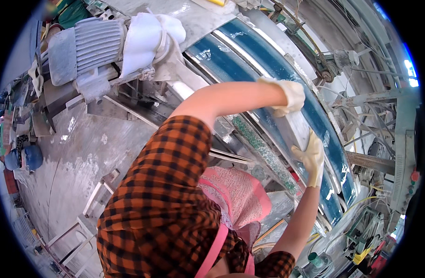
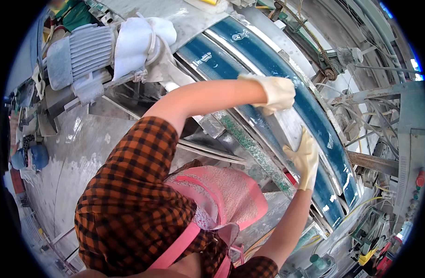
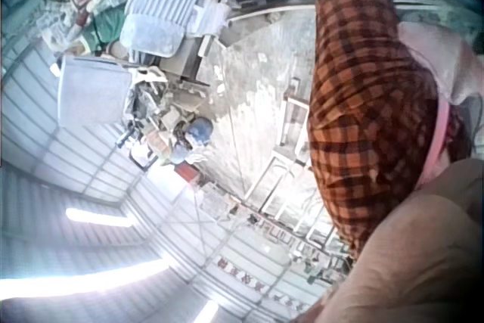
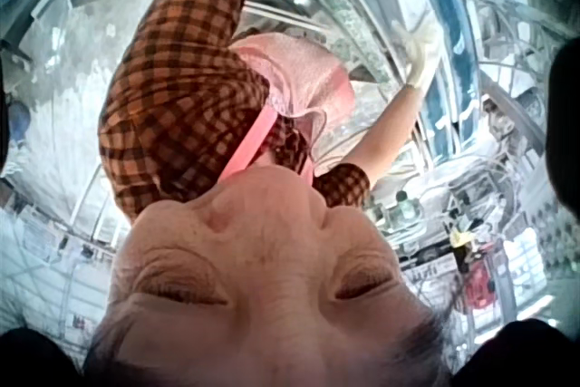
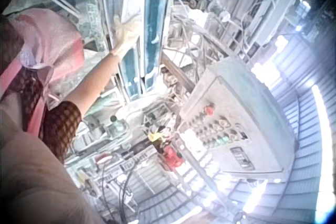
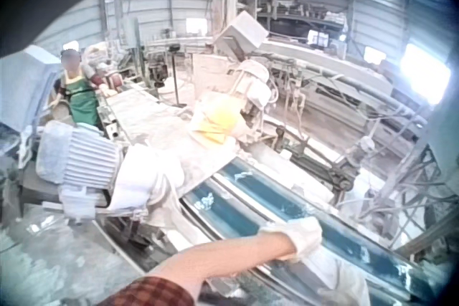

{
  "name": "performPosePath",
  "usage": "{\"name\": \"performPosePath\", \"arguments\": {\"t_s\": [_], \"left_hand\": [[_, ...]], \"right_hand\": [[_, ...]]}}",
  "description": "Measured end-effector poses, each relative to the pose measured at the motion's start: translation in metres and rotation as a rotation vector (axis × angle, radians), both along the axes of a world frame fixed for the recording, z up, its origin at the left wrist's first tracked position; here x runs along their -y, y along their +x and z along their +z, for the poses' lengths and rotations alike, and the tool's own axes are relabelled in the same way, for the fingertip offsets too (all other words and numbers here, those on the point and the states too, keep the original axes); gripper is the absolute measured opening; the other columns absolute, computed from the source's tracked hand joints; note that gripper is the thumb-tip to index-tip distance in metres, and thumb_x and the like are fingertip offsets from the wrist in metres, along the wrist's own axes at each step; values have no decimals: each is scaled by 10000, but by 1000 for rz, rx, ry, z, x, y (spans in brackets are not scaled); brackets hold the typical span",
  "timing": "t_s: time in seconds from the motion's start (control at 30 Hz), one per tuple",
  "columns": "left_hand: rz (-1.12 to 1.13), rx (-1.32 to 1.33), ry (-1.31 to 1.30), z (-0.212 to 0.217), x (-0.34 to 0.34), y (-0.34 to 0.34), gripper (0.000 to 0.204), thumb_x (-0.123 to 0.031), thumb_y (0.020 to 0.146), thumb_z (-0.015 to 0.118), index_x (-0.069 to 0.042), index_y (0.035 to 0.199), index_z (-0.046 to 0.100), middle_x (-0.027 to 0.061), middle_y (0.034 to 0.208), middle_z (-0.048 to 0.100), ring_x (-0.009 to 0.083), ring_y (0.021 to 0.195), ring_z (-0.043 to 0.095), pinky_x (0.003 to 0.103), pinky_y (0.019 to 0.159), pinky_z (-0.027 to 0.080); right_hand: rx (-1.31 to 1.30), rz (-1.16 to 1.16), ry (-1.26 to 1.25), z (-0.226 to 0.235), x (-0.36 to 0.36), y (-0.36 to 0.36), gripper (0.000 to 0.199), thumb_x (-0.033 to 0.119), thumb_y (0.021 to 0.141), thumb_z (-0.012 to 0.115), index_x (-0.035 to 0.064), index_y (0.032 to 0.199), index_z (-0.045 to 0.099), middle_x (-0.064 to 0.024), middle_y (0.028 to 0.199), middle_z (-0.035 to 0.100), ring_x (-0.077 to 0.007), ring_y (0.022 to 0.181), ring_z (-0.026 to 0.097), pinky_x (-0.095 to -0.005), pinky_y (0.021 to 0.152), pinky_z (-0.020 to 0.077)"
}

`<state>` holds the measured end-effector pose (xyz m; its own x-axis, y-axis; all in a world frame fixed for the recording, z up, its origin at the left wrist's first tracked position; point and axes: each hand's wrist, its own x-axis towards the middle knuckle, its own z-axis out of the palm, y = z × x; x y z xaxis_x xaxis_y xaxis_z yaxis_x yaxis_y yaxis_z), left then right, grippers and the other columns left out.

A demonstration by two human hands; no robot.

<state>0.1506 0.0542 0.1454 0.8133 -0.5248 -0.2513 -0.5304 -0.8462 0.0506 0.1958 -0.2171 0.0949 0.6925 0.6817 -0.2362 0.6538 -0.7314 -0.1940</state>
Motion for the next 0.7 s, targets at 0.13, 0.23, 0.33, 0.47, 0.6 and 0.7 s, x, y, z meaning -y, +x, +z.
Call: {"name": "performPosePath", "arguments": {"t_s": [0.13, 0.23, 0.33, 0.47, 0.6, 0.7], "left_hand": [[185, 155, -256, -48, 2, -18, 194, -208, 642, 830, -70, 745, 741, 134, 755, 731, 332, 781, 732, 415, 742, 588], [197, 396, -486, -65, -9, -43, 443, -116, 711, 773, -72, 1138, 667, 150, 1127, 683, 338, 1081, 640, 448, 1012, 471], [173, 434, -441, -82, -23, -36, 717, -268, 569, 938, -51, 1180, 630, 163, 1014, 685, 363, 1009, 658, 472, 901, 517], [186, 269, -246, -36, 10, -23, 652, -327, 580, 952, -8, 1054, 638, 209, 952, 707, 406, 937, 690, 475, 861, 555], [204, 218, -199, -30, 22, -22, 630, -360, 600, 946, -10, 1030, 648, 213, 990, 713, 404, 989, 692, 470, 898, 555], [226, 236, -184, -29, 13, -30, 632, -368, 598, 946, -13, 1031, 652, 210, 995, 714, 403, 999, 692, 467, 904, 554]], "right_hand": [[99, 89, 16, -17, 13, 8, 962, 398, 695, 844, -47, 1468, 486, -298, 1282, 637, -434, 1205, 605, -472, 1061, 459], [-90, 153, 109, 30, -9, 1, 983, 498, 692, 848, 16, 1479, 508, -258, 1353, 626, -438, 1223, 592, -487, 1074, 440], [296, 171, 404, 68, -4, 7, 645, 430, 891, 735, 63, 1402, 591, -216, 1398, 624, -369, 1338, 558, -535, 1230, 302], [903, -4, 706, 201, 52, 17, 252, 138, 931, 676, 5, 1143, 709, -215, 1215, 712, -383, 1210, 638, -511, 1114, 421], [1458, -132, 737, 280, 105, 33, 209, 190, 940, 628, 23, 1049, 693, -210, 1212, 680, -415, 1072, 627, -488, 919, 469], [1459, -136, 587, 292, 105, 48, 254, 244, 962, 591, 36, 1058, 702, -217, 1281, 643, -400, 1179, 587, -481, 973, 449]]}}
